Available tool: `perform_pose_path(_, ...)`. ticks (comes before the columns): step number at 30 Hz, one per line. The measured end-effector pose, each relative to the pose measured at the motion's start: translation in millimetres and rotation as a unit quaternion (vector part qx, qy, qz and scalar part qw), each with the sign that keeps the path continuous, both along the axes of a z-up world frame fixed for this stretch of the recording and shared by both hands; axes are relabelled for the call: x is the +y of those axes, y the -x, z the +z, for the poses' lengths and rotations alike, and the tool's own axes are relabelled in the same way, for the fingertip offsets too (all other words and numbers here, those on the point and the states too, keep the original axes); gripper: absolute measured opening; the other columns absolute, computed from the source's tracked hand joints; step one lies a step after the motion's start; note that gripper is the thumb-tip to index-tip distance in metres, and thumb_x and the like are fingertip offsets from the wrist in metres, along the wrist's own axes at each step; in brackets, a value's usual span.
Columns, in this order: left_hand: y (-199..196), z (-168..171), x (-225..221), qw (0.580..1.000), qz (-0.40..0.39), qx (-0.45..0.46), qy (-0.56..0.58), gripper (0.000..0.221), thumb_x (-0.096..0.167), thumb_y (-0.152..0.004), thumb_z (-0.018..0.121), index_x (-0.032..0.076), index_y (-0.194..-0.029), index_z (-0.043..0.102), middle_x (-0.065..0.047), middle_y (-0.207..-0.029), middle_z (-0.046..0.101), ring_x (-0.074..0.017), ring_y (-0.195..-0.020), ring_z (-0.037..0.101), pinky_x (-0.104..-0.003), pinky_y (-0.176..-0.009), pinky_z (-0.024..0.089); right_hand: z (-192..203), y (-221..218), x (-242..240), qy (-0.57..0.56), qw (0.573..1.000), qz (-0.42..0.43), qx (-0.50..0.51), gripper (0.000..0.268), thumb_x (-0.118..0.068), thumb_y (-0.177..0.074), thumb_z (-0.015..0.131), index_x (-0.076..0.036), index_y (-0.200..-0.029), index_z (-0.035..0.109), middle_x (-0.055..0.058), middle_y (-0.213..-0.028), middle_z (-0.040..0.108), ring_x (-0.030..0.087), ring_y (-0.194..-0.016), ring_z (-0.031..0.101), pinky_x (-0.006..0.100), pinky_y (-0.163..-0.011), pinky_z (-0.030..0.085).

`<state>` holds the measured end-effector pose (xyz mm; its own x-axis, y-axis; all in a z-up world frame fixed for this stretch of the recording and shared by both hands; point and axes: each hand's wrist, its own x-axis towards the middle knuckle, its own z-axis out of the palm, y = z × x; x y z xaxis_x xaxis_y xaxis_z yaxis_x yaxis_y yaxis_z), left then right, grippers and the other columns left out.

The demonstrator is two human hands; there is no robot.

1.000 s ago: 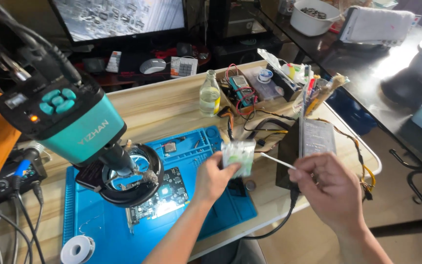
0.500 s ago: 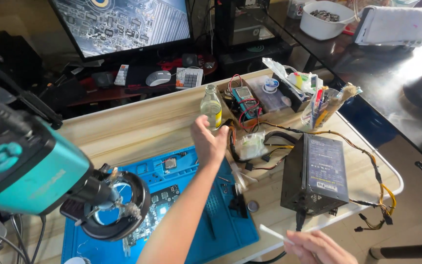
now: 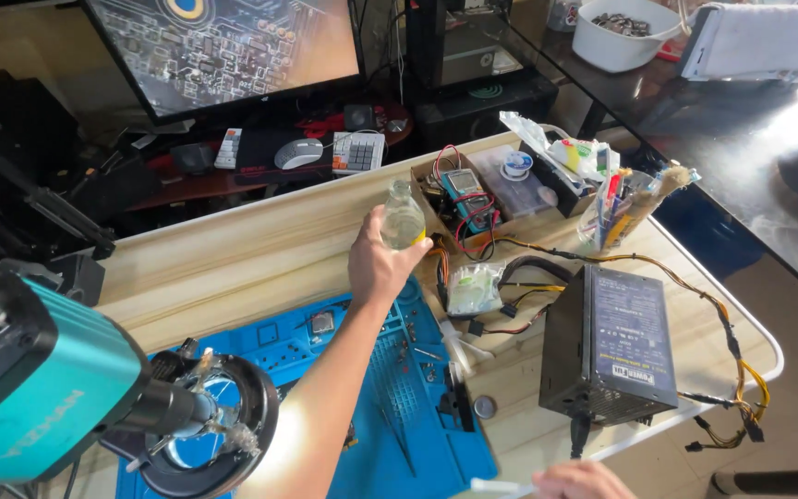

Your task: Cleaning a circuit board using a cotton swab and cleaning solution under a digital microscope on a repair bench.

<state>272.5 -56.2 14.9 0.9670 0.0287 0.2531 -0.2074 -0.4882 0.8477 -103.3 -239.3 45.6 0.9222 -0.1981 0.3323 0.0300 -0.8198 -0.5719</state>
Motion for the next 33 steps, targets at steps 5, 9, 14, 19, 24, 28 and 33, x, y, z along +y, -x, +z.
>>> perform_pose_path(5,99.3,41.9,44.8,0.984,-0.108,-0.109,-0.086,0.089,0.049,-0.077,0.095,0.025,-0.152,0.054,-0.011,-0.145,0.074,-0.0353,-0.124,0.074,-0.048,-0.094,0.064,79.7,-23.0,46.9,-0.058,0.985,-0.055,-0.156,0.010,-0.008,-0.088,0.079,-0.012,-0.094,0.086,0.001,-0.088,0.087,0.006,-0.058,0.077,0.019,-0.043,0.053)
perform_pose_path(9,142.5,35.1,80.0,0.961,-0.127,-0.225,-0.099,0.089,0.049,-0.082,0.096,0.018,-0.155,0.055,-0.004,-0.141,0.077,-0.0299,-0.127,0.073,-0.045,-0.089,0.065,108.9,-30.9,51.6,-0.051,0.983,-0.014,-0.174,0.021,-0.003,-0.093,0.079,-0.008,-0.113,0.082,0.005,-0.102,0.088,0.011,-0.078,0.084,0.023,-0.067,0.068)
perform_pose_path(14,149.3,11.1,107.0,0.951,-0.128,-0.252,-0.128,0.084,0.039,-0.074,0.099,0.020,-0.148,0.062,-0.005,-0.132,0.078,-0.0369,-0.119,0.070,-0.048,-0.092,0.058,129.5,-46.0,59.5,0.072,0.957,0.060,-0.275,0.007,0.004,-0.105,0.072,0.004,-0.107,0.079,0.015,-0.105,0.078,0.025,-0.091,0.076,0.035,-0.085,0.061)
perform_pose_path(19,150.3,21.2,130.1,0.935,-0.196,-0.263,-0.131,0.085,0.034,-0.081,0.096,0.009,-0.152,0.057,-0.014,-0.140,0.074,-0.0368,-0.127,0.070,-0.050,-0.109,0.050,122.9,-72.5,66.7,0.110,0.949,0.121,-0.271,0.013,-0.001,-0.108,0.069,0.001,-0.116,0.078,0.013,-0.112,0.079,0.027,-0.099,0.077,0.037,-0.087,0.063)
perform_pose_path(24,136.4,1.4,121.4,0.921,-0.147,-0.348,-0.095,0.086,0.028,-0.065,0.102,0.009,-0.143,0.071,-0.016,-0.125,0.080,-0.0351,-0.124,0.076,-0.049,-0.113,0.056,114.5,-107.5,84.1,0.160,0.931,0.152,-0.291,0.013,-0.002,-0.106,0.068,-0.005,-0.111,0.079,0.013,-0.102,0.071,0.040,-0.091,0.075,0.050,-0.078,0.064)
perform_pose_path(28,126.9,7.5,114.2,0.896,-0.104,-0.404,-0.151,0.083,0.030,-0.065,0.100,0.011,-0.141,0.072,-0.014,-0.124,0.079,-0.0321,-0.123,0.076,-0.043,-0.110,0.059,103.3,-127.5,80.8,0.209,0.922,0.197,-0.261,0.014,-0.007,-0.105,0.065,-0.007,-0.103,0.079,0.010,-0.096,0.068,0.031,-0.087,0.076,0.038,-0.076,0.065)
perform_pose_path(33,125.4,14.7,111.1,0.880,-0.052,-0.404,-0.246,0.080,0.040,-0.072,0.090,0.021,-0.147,0.070,-0.005,-0.133,0.077,-0.0264,-0.127,0.073,-0.044,-0.095,0.066,91.9,-132.3,68.5,0.099,0.966,0.178,-0.162,0.014,-0.005,-0.100,0.070,-0.002,-0.113,0.065,0.018,-0.087,0.068,0.044,-0.082,0.075,0.054,-0.070,0.065)
